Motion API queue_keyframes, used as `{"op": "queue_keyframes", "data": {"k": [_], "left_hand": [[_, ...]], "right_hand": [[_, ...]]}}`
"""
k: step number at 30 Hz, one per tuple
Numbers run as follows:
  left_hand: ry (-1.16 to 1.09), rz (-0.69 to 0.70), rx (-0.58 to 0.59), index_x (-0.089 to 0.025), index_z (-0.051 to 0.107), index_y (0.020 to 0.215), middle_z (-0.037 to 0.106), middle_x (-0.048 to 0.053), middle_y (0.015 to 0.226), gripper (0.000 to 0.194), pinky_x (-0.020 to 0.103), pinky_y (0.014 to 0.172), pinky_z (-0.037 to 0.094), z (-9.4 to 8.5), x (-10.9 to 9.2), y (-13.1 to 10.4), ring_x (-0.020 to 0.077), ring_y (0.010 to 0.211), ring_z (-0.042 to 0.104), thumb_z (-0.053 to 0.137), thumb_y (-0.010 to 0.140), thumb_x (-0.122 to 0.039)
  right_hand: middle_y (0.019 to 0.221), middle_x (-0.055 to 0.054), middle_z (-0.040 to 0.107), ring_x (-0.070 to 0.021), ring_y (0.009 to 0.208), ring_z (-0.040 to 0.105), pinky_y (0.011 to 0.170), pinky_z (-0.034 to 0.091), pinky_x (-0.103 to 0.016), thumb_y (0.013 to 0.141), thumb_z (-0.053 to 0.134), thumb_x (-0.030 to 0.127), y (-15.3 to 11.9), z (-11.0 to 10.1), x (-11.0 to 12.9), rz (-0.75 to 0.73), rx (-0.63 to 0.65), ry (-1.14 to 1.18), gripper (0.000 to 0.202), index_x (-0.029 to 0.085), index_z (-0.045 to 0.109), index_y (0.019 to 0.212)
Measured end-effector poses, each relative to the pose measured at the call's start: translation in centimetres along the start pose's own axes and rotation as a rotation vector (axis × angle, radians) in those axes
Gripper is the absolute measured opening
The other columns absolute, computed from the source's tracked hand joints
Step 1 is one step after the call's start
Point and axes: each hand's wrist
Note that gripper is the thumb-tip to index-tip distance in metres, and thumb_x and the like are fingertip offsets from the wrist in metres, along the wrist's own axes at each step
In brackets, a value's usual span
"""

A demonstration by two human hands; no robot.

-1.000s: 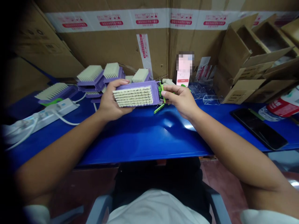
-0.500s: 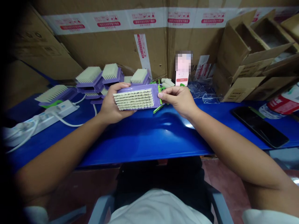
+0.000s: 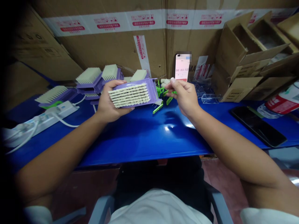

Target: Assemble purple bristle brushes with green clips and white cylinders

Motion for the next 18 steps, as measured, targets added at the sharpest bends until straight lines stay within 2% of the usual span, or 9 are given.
{"op": "queue_keyframes", "data": {"k": [3,8,11,14,18], "left_hand": [[0.014,0.000,0.002,-0.033,0.053,0.147,0.070,0.007,0.137,0.090,0.051,0.093,0.066,-0.2,-0.1,0.0,0.0287,0.116,0.073,0.098,0.074,-0.062],[0.049,-0.019,-0.009,-0.032,0.054,0.145,0.071,0.009,0.136,0.090,0.054,0.100,0.066,0.2,-0.8,-0.1,0.0337,0.126,0.072,0.094,0.074,-0.070],[0.056,-0.023,-0.013,-0.033,0.056,0.143,0.072,0.008,0.133,0.088,0.053,0.101,0.066,0.4,-1.0,0.0,0.0340,0.126,0.072,0.094,0.074,-0.072],[0.056,0.061,-0.037,-0.034,0.057,0.144,0.072,0.007,0.127,0.088,0.056,0.099,0.066,0.4,-0.8,0.1,0.0344,0.124,0.073,0.095,0.074,-0.071],[0.066,0.087,-0.003,-0.035,0.056,0.147,0.069,0.008,0.141,0.085,0.056,0.102,0.066,0.3,-0.9,0.1,0.0333,0.126,0.073,0.096,0.078,-0.063]], "right_hand": [[0.100,-0.009,0.081,-0.0282,0.107,0.078,0.093,0.066,-0.045,0.090,0.061,0.096,0.1,-0.1,0.2,0.011,0.018,-0.062,0.073,0.027,0.081,0.084],[0.117,-0.012,0.084,-0.0326,0.117,0.075,0.098,0.063,-0.051,0.088,0.061,0.100,-0.7,0.7,0.5,0.084,0.263,-0.061,0.079,0.025,0.084,0.094],[0.118,-0.011,0.083,-0.0334,0.122,0.075,0.101,0.063,-0.050,0.089,0.057,0.100,-0.8,0.7,0.7,0.077,0.209,-0.071,0.079,0.026,0.083,0.090],[0.121,-0.011,0.082,-0.0342,0.126,0.075,0.104,0.063,-0.050,0.091,0.056,0.099,-0.6,0.5,0.5,0.060,0.169,-0.050,0.079,0.025,0.083,0.086],[0.125,-0.012,0.082,-0.0378,0.132,0.073,0.108,0.063,-0.055,0.084,0.064,0.101,-0.8,0.6,-0.1,0.098,0.381,-0.015,0.079,0.026,0.085,0.097]]}}
Point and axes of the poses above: each hand's wrist, its own y-axis towards the middle knuckle, its own z-axis out of the palm, x = y × z
